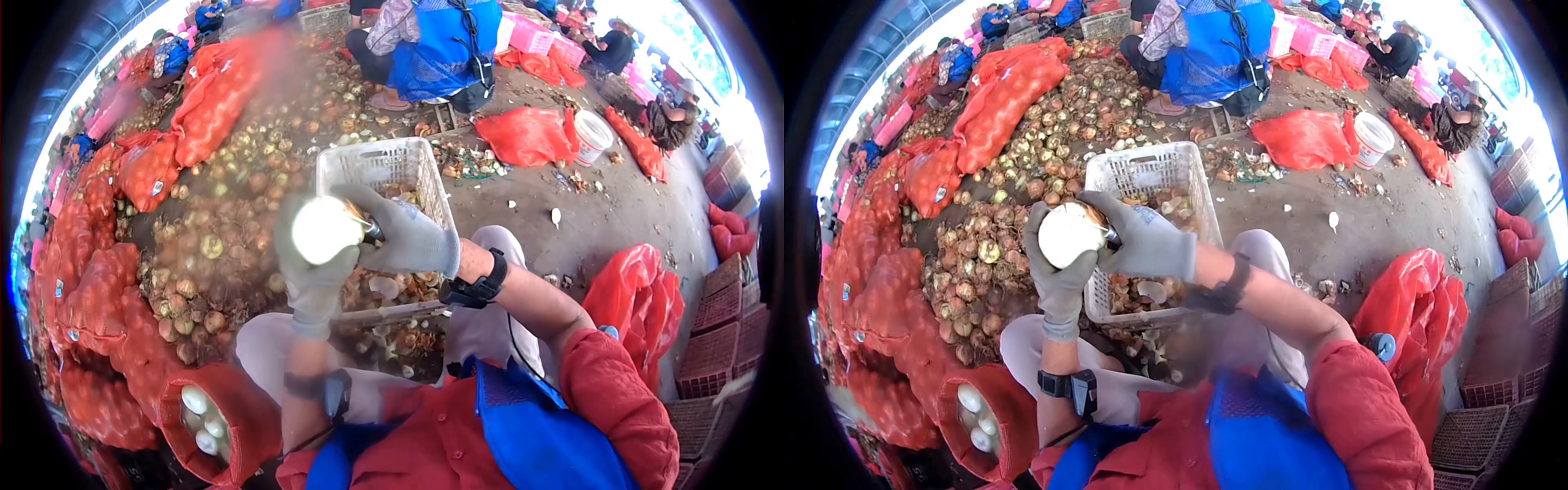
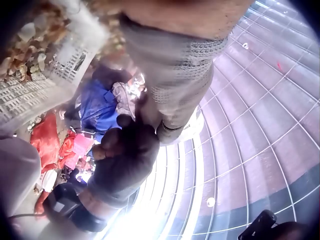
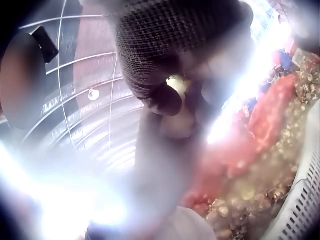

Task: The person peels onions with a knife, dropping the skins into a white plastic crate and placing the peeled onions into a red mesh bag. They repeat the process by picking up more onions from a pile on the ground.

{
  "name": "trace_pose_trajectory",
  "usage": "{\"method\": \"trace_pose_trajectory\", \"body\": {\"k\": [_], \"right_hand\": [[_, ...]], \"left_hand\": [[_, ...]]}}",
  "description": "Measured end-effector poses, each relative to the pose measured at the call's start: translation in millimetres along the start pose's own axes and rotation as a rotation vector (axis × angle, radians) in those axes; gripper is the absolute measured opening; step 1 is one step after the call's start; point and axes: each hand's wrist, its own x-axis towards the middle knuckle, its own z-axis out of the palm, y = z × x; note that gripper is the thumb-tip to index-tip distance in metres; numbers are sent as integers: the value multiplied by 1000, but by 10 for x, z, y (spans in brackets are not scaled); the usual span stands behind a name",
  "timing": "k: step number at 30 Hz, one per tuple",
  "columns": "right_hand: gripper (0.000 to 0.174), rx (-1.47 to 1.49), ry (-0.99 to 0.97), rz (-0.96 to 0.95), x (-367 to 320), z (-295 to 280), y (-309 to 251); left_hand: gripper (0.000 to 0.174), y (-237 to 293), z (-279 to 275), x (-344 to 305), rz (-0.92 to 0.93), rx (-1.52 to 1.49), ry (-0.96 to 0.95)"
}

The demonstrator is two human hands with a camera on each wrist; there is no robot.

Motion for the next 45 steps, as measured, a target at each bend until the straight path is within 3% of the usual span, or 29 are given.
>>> {"method": "trace_pose_trajectory", "body": {"k": [2,4,7,8,10,11,12,15,17,18,20,22,23,24,26,28,30,32,36,37,39,41,42,43,44,45], "right_hand": [[80,32,30,-125,-44,7,31],[80,-12,-10,-51,-107,-39,14],[74,-88,-15,0,-131,-20,2],[69,-127,25,-15,-135,-13,4],[52,-212,40,203,-84,-89,65],[38,-213,115,17,-92,-45,285],[39,-261,21,74,-110,-90,270],[44,-257,22,-11,-132,-171,194],[50,-255,120,-74,-72,-181,171],[60,-278,227,-98,-64,-138,209],[71,-342,351,-110,-80,-118,128],[78,-287,362,-124,-107,-121,-31],[73,-321,356,-4,-165,-88,-263],[74,-343,397,-134,-167,29,-194],[90,-488,283,-229,-177,204,-15],[87,-462,199,-156,-182,346,-57],[82,-441,170,-81,-211,400,-42],[80,-468,156,-117,-216,369,-57],[74,-562,80,-97,-161,291,79],[67,-546,138,-148,-149,298,94],[62,-527,194,-202,-115,286,79],[49,-85,176,-39,-112,257,61],[49,-82,173,-35,-74,233,150],[46,161,284,33,4,187,313],[45,405,395,98,69,135,467],[45,375,189,193,78,14,535]], "left_hand": [[86,-20,-27,11,200,442,-92],[83,19,-26,-17,154,442,-131],[82,4,-86,-24,227,699,-149],[81,20,-70,-38,160,600,-140],[80,91,-17,-74,100,513,-138],[77,185,54,-73,87,339,-203],[75,258,104,-39,85,165,-269],[76,171,144,-81,-99,-29,-111],[80,151,117,-77,-296,-217,20],[77,114,98,-48,-311,-395,-29],[69,98,139,-27,-376,-676,51],[72,57,123,-45,-382,-677,142],[78,14,105,-47,-404,-601,180],[78,-22,91,-35,-422,-608,184],[77,-106,35,-70,-381,-632,25],[88,-23,148,-76,-387,-587,6],[84,-65,121,-61,-394,-643,-60],[75,-28,94,34,-557,-695,49],[62,-30,50,-12,-509,-611,-91],[60,-19,4,-11,-496,-628,-163],[63,-13,29,-21,-461,-647,-132],[65,109,107,-3,-430,-660,-97],[70,293,205,63,-346,-239,-138],[75,390,257,94,-252,180,-176],[75,323,217,10,-252,181,-177],[78,222,157,-108,-352,-187,-100]]}}
